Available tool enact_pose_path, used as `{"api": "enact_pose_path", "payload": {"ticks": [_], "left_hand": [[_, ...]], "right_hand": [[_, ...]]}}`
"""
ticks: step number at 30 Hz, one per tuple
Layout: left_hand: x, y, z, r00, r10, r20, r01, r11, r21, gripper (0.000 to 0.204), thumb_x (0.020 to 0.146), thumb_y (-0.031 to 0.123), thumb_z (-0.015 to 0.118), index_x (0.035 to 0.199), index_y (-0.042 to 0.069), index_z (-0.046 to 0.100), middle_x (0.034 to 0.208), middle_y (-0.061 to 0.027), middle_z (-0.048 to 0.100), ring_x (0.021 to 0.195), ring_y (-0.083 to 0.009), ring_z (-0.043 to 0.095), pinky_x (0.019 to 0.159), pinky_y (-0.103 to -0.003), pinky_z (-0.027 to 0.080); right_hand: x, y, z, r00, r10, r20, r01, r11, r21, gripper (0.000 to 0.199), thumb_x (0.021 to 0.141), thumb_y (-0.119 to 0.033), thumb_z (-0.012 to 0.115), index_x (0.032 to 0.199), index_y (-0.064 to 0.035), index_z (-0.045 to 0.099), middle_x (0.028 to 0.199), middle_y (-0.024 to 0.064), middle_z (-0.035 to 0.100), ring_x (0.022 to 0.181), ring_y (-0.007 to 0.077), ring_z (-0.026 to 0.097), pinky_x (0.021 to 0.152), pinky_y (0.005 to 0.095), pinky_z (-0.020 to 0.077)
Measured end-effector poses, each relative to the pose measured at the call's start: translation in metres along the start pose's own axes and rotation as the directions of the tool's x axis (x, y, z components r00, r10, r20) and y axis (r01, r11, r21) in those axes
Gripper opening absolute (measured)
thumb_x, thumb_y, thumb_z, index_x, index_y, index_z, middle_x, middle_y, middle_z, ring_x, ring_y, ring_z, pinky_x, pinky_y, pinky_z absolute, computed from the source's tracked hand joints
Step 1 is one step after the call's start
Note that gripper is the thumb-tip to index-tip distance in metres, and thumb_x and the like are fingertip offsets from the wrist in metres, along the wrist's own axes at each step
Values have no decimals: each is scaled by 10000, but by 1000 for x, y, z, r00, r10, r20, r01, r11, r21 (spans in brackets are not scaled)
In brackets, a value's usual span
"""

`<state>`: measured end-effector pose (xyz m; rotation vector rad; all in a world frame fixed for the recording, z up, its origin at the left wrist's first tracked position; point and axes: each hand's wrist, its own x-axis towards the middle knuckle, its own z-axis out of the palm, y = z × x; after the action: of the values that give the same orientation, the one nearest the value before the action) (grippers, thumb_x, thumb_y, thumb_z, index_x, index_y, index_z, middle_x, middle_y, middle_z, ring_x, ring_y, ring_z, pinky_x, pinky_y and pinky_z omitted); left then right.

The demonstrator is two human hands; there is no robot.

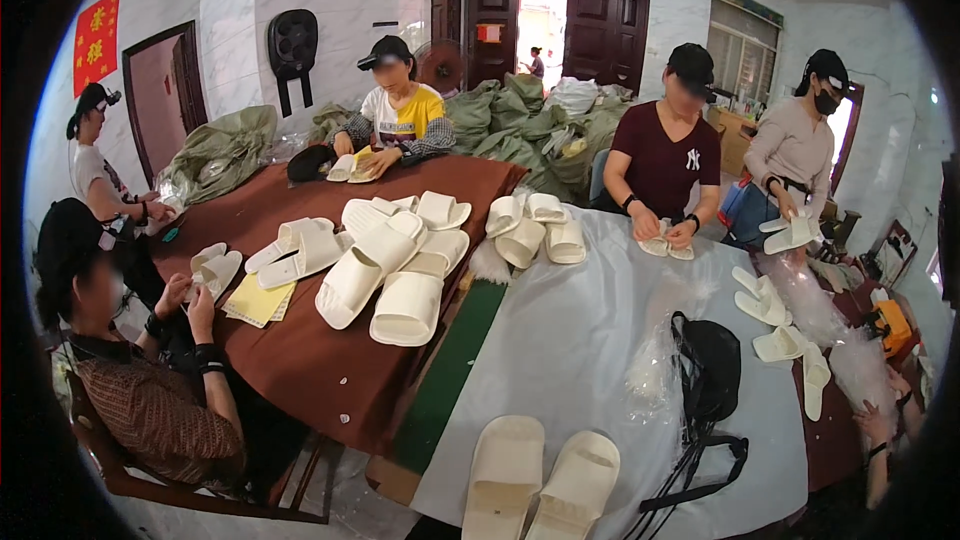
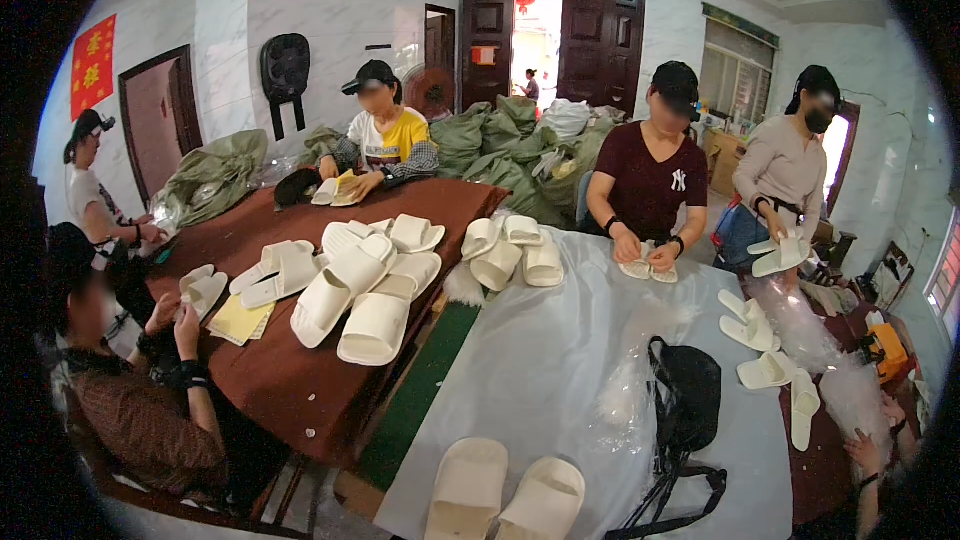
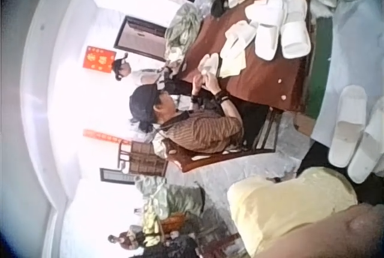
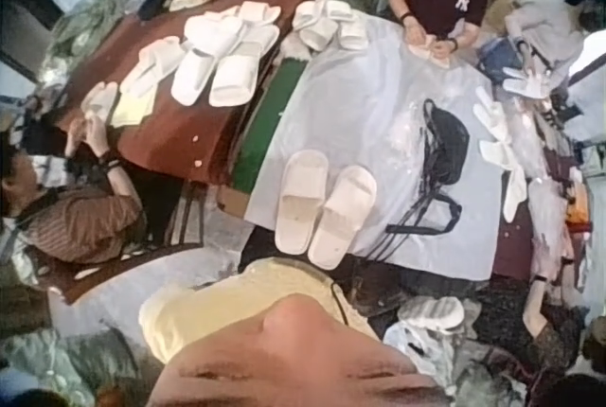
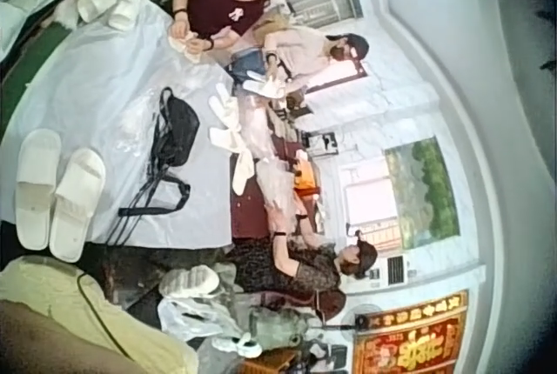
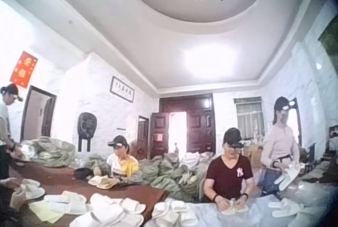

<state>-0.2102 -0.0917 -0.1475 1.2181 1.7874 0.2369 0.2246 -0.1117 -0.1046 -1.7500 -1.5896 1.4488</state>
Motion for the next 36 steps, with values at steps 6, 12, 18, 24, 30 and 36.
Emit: {"api": "enact_pose_path", "payload": {"ticks": [6,12,18,24,30,36], "left_hand": [[-5,-23,5,997,52,61,-56,996,74,519,889,488,480,1102,22,561,937,-118,626,926,-134,559,707,-274,465],[5,-29,-3,988,123,92,-135,980,143,514,891,486,479,1095,21,563,928,-118,627,918,-133,561,702,-274,465],[27,-25,-14,973,208,97,-224,955,194,510,892,483,477,1088,21,566,919,-117,628,910,-132,563,696,-273,464],[22,-41,0,953,258,157,-289,929,231,506,894,481,476,1081,20,568,910,-117,629,902,-131,565,691,-273,464],[36,-41,-2,926,321,197,-366,888,277,502,895,478,474,1074,19,570,901,-117,630,895,-130,567,686,-273,463],[15,-60,20,891,337,305,-427,851,305,498,896,476,473,1067,19,573,892,-117,631,887,-129,569,680,-272,463]], "right_hand": [[-32,13,3,1000,11,-15,-13,994,-109,324,871,-337,493,1045,-77,576,929,124,614,815,245,582,712,371,467],[-40,17,-6,999,-20,-39,11,975,-221,309,868,-322,497,1036,-75,579,923,128,613,806,250,582,703,373,467],[-29,13,-27,994,-85,-64,57,934,-353,294,865,-306,501,1026,-74,581,917,132,612,796,256,582,694,376,466],[-56,22,-40,993,-90,-74,44,878,-477,279,861,-291,505,1016,-72,584,911,136,612,787,261,582,684,379,466],[-58,22,-59,988,-125,-93,47,807,-589,264,858,-275,509,1006,-70,586,905,140,611,777,266,582,675,382,465],[-106,34,-65,992,-83,-97,-4,736,-677,250,855,-260,513,996,-68,589,899,144,610,768,271,582,666,384,465]]}}
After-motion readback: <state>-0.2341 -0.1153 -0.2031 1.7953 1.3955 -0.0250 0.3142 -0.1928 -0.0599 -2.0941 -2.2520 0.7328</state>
